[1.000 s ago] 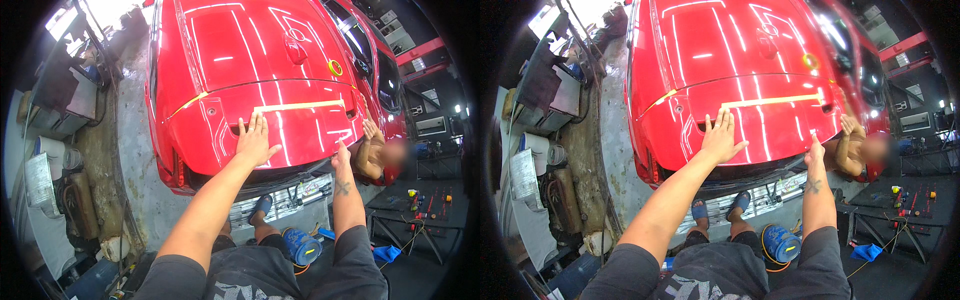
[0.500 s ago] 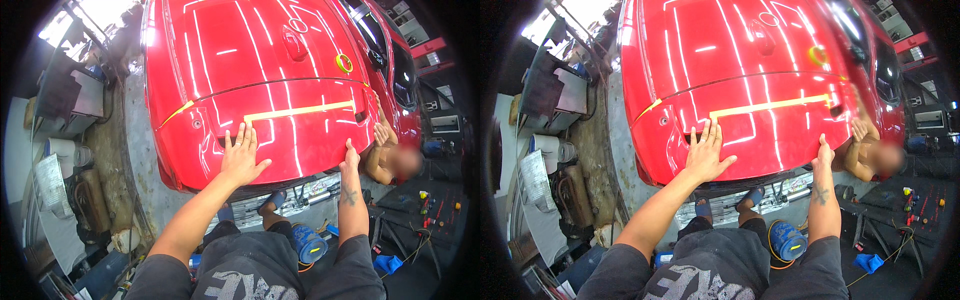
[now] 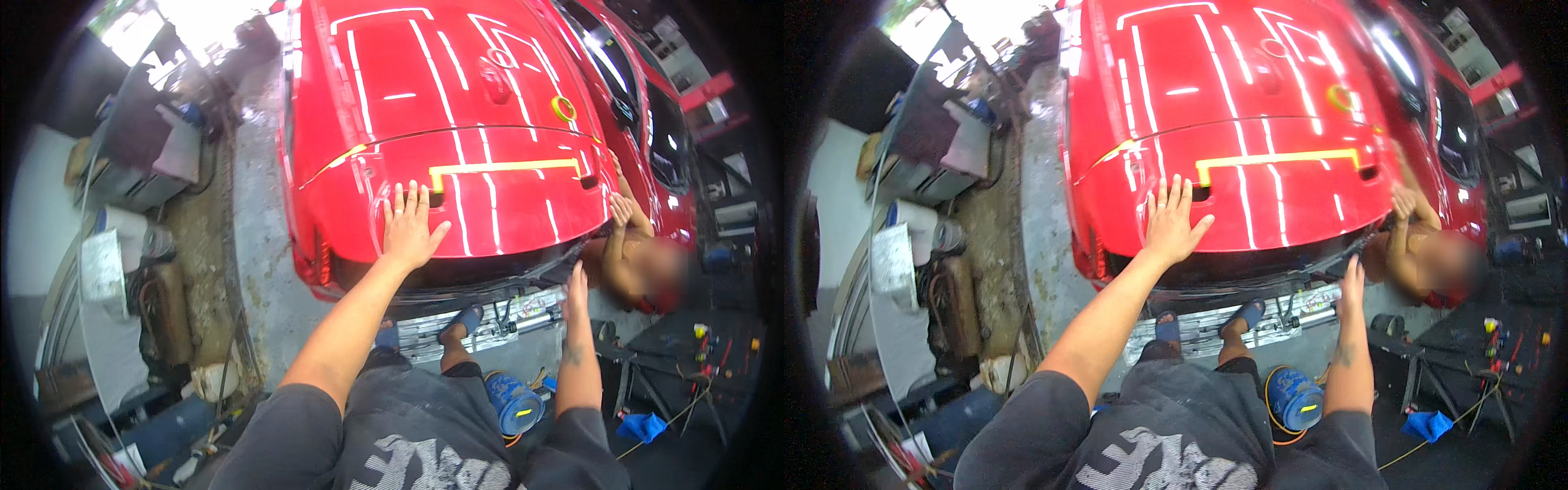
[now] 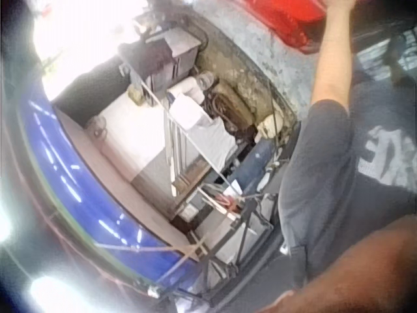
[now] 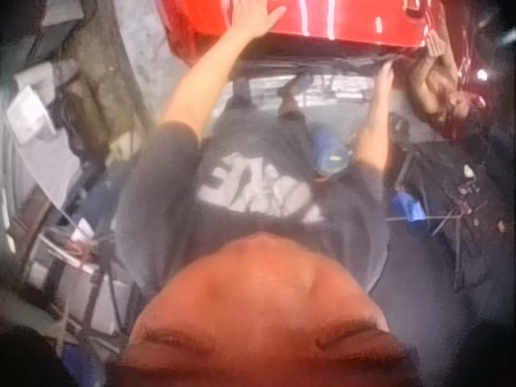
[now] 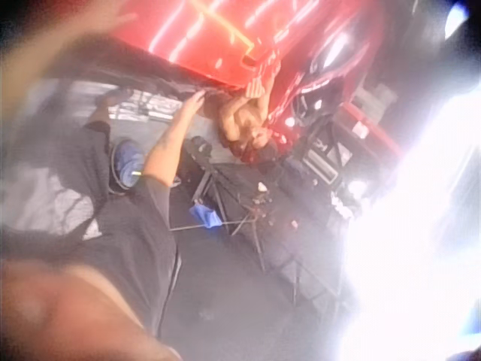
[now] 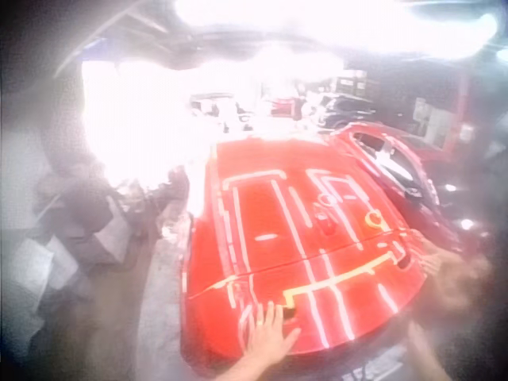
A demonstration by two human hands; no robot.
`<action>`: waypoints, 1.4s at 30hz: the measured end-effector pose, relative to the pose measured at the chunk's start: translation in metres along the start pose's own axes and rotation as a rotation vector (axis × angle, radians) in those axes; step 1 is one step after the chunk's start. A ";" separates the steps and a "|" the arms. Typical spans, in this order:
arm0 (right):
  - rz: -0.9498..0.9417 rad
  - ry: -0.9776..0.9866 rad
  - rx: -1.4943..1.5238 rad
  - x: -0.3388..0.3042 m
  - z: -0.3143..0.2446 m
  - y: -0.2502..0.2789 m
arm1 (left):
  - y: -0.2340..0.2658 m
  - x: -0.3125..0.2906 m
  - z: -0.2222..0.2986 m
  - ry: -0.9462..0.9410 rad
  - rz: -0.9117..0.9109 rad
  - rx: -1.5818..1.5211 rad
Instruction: The person applies yellow masking tape to the rear trunk lid of a red car. They smooth the tape down and create a cross pattern on the surface.
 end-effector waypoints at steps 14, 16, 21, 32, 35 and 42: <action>-0.290 -0.142 -1.012 -0.257 0.270 0.120 | 0.038 0.005 -0.057 0.182 -0.109 0.151; -0.253 -0.156 -0.947 -0.263 0.269 0.117 | 0.035 0.007 -0.053 0.187 -0.133 0.167; -0.219 -0.153 -0.879 -0.260 0.250 0.103 | 0.051 0.010 -0.054 0.244 -0.250 0.219; -0.009 0.013 -0.784 -0.214 0.361 0.146 | 0.058 0.032 -0.029 0.257 -0.440 0.106; -0.200 0.039 -0.653 -0.242 0.266 0.056 | 0.094 0.030 -0.065 0.386 -0.420 0.154; 0.036 -0.155 -0.618 -0.292 0.302 0.112 | 0.075 -0.014 -0.086 0.043 0.202 -0.302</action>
Point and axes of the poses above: each hand's wrist, its own x-axis towards the middle knuckle, its own y-axis out of the back of the hand, z = x × y, the point moved 2 cm from there along x, towards the middle knuckle, and after that the axes turned 12 degrees about -x, right-handed, at the moved point
